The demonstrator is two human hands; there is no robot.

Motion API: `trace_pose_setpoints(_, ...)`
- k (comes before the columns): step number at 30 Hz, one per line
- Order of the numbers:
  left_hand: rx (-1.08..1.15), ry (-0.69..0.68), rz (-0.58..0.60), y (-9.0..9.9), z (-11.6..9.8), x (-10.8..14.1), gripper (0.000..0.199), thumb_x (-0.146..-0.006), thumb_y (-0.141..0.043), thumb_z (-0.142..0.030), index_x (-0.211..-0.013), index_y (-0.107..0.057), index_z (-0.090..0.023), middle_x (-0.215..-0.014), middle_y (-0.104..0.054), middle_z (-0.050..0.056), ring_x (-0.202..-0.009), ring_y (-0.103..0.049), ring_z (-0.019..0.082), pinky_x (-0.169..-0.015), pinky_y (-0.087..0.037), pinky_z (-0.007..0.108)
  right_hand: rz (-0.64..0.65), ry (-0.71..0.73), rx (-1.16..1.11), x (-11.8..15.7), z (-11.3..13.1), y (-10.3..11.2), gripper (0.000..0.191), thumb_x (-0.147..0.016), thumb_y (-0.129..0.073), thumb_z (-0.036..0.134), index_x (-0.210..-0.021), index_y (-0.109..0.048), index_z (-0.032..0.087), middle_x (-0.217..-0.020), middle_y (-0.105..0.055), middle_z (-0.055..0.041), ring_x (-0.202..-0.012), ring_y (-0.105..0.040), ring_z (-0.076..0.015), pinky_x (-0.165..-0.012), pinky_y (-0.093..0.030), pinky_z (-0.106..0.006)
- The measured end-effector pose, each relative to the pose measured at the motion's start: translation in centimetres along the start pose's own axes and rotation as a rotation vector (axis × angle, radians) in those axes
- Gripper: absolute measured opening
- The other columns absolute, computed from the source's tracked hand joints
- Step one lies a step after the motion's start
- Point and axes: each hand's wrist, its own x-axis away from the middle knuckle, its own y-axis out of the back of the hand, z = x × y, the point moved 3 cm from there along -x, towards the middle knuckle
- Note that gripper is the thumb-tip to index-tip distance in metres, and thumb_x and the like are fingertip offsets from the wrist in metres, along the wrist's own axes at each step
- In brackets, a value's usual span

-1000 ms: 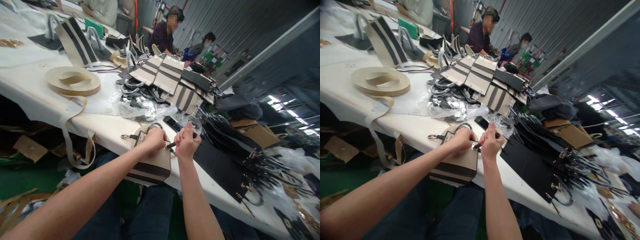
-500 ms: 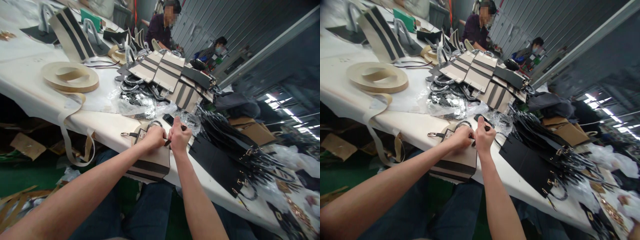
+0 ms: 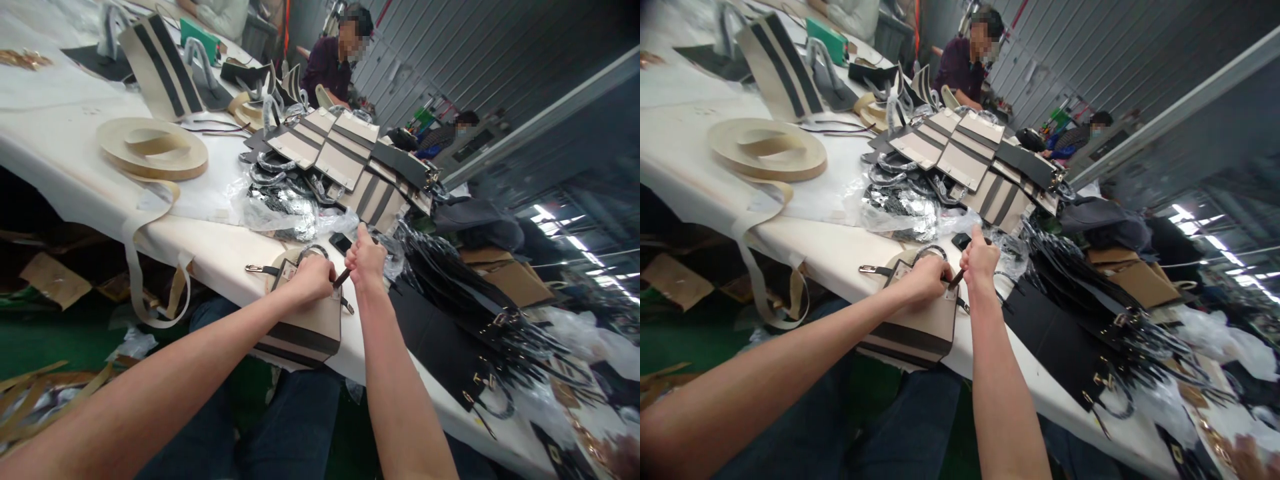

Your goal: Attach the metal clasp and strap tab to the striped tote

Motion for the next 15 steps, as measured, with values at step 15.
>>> trace_pose_setpoints(15, 0.004, 0.010, 0.043, 0.2, -0.5, 0.2, 0.031, -0.077, -0.077, -0.006, -0.101, -0.089, -0.022, -0.102, -0.083, 0.009, -0.104, -0.075, 0.028, -0.094, -0.058, 0.031, -0.014, 0.398, 0.068, 7.2, 0.7, 1.4, 0.068, -0.099, -0.078, 0.067, -0.061, -0.038, 0.026, -0.048, -0.035, 0.0080, -0.037, -0.035, -0.0081, -0.034, -0.026, -0.024)
